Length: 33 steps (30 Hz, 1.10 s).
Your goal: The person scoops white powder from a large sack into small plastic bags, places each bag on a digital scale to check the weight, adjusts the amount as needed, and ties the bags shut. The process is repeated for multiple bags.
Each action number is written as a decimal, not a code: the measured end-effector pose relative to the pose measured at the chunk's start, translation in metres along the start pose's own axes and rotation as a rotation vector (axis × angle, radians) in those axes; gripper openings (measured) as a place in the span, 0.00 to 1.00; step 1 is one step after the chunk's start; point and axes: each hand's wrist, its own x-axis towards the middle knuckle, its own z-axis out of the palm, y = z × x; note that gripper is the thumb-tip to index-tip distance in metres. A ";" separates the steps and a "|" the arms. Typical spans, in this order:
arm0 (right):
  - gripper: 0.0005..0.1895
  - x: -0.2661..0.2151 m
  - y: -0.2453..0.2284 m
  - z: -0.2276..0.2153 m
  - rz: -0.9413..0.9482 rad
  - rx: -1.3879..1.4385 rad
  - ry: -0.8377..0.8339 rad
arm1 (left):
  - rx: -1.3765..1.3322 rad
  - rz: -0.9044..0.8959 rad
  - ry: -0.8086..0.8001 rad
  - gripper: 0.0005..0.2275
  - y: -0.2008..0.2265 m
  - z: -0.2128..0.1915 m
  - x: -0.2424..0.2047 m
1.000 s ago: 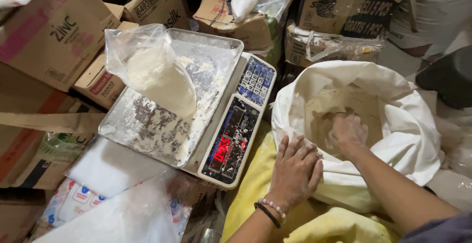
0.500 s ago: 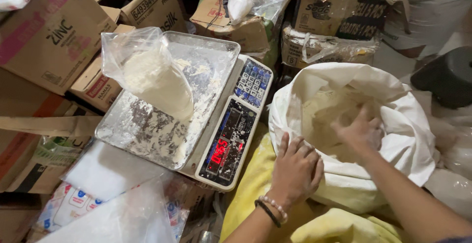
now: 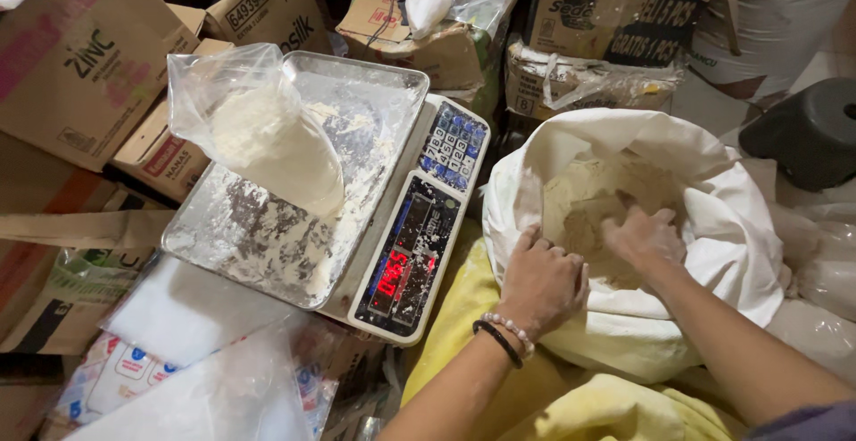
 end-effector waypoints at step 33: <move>0.34 -0.018 0.027 -0.030 -0.055 0.518 0.195 | -0.011 -0.021 -0.003 0.14 0.001 0.003 0.001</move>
